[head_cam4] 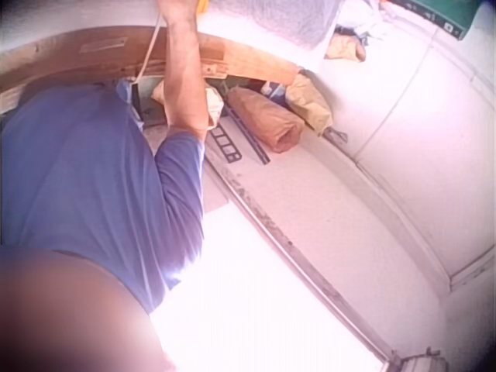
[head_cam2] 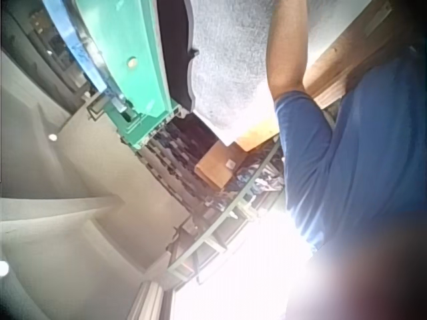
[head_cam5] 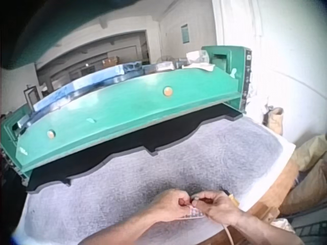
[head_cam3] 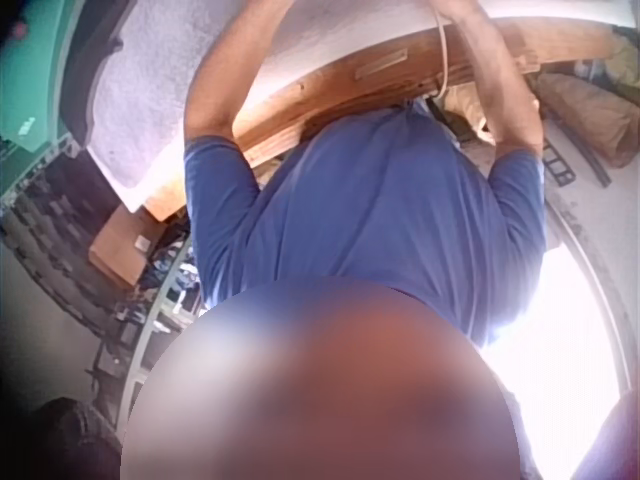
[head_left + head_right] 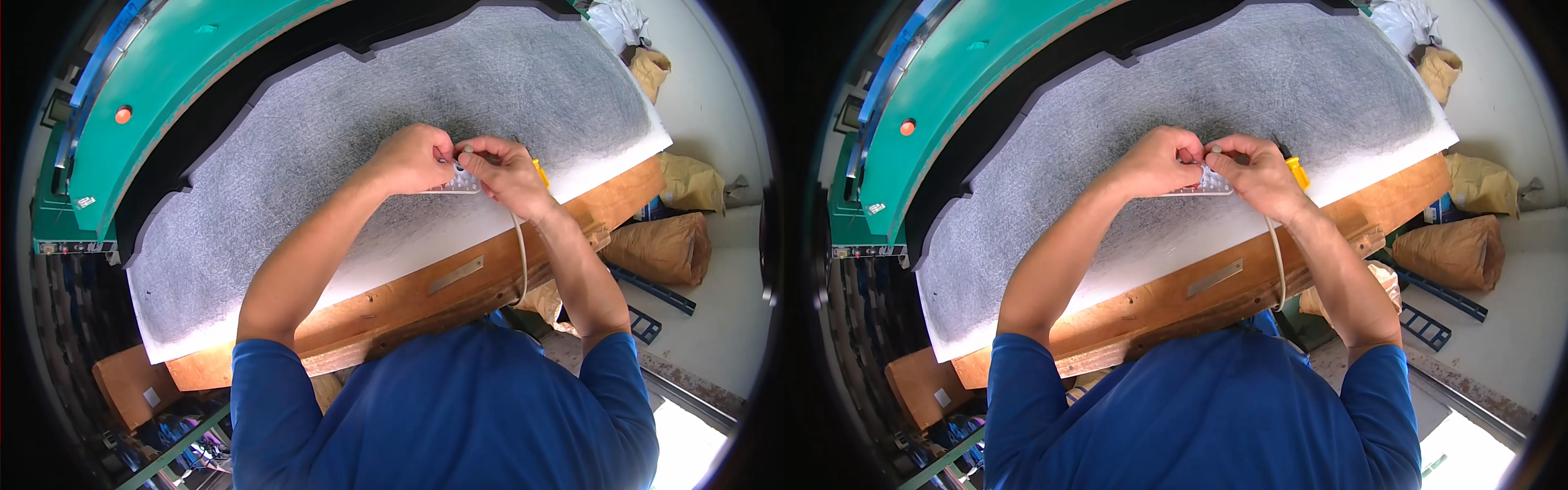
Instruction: Assembling and wiring internal components for a power strip device at a workbench.
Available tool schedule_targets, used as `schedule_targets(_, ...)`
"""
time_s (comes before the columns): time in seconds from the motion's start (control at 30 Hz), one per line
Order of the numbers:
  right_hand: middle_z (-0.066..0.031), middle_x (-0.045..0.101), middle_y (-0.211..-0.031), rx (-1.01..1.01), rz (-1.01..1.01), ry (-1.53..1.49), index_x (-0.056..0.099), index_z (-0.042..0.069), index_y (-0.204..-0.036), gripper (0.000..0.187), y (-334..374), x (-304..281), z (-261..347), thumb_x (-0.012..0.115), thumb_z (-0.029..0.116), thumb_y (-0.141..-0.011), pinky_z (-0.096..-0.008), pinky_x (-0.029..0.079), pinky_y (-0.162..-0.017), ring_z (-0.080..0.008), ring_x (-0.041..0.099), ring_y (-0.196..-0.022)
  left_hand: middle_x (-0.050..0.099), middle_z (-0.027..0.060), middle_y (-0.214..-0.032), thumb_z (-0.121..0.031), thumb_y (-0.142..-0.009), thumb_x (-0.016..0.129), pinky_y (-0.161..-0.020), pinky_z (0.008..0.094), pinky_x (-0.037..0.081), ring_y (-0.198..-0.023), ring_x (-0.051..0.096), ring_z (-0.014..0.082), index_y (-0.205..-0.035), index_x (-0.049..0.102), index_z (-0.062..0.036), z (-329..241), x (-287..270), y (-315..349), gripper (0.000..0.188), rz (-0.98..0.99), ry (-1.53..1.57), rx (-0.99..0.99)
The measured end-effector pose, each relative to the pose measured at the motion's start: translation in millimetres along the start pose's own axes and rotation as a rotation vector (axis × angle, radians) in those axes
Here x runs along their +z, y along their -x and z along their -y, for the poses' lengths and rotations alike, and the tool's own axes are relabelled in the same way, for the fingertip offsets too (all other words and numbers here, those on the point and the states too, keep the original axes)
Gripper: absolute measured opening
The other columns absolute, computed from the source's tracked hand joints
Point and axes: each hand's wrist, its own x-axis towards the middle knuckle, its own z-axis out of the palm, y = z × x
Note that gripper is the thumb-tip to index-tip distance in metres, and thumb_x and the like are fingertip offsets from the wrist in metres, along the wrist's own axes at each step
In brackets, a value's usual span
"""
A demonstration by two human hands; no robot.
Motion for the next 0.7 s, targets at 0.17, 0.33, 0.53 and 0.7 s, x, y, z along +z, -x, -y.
schedule_targets(0.17, -0.0002, 0.067, -0.092, -0.068, -0.02, -0.072, 0.069, 0.003, -0.11, 0.018, 0.8, 0.8, -6.9, 0.067, 0.012, -0.095, -0.0217, 0.047, -0.063, -0.0045, 0.056, -0.075, 0.071, 0.0127, -0.085, -0.021, -0.073, 0.07, -0.07, 0.0388, 0.054, -0.08, 0.069, 0.0275, -0.083, 0.07, -0.0058, -11.2, 10.9, 6.2, 0.018, -0.05, -0.038, -0.035)
schedule_targets(0.33, -0.0013, 0.067, -0.095, -0.124, -0.005, -0.103, 0.067, 0.002, -0.11, 0.016, -0.6, 5.0, -10.4, 0.065, 0.009, -0.095, -0.0218, 0.049, -0.069, -0.0055, 0.058, -0.081, 0.06, 0.0111, -0.069, -0.014, -0.072, 0.069, -0.064, 0.0435, 0.051, -0.069, 0.063, 0.033, -0.069, 0.062, -0.0048, -4.2, 41.1, 8.9, 0.012, -0.659, -0.457, 0.42)
schedule_targets(0.53, -0.001, 0.065, -0.088, -0.071, -0.002, -0.047, 0.065, 0.002, -0.108, 0.016, -2.5, 1.3, -12.0, 0.064, 0.013, -0.096, -0.0213, 0.046, -0.055, -0.0047, 0.055, -0.069, 0.058, 0.0107, -0.068, -0.013, -0.072, 0.07, -0.061, 0.0417, 0.049, -0.065, 0.061, 0.0304, -0.069, 0.061, -0.0045, 4.7, 41.7, 6.2, 0.012, -0.681, -0.447, 0.519)
schedule_targets(0.7, -0.0012, 0.064, -0.087, -0.074, 0.067, 0.017, 0.064, 0.002, -0.11, 0.019, -4.4, -4.9, 4.5, 0.065, 0.013, -0.095, -0.0213, 0.045, -0.053, -0.0046, 0.053, -0.066, 0.062, 0.006, -0.071, -0.012, -0.079, 0.071, -0.06, 0.0325, 0.048, -0.065, 0.06, 0.0176, -0.083, 0.066, -0.0009, 11.3, 14.2, 15.4, 0.013, -0.223, 0.008, 0.266)
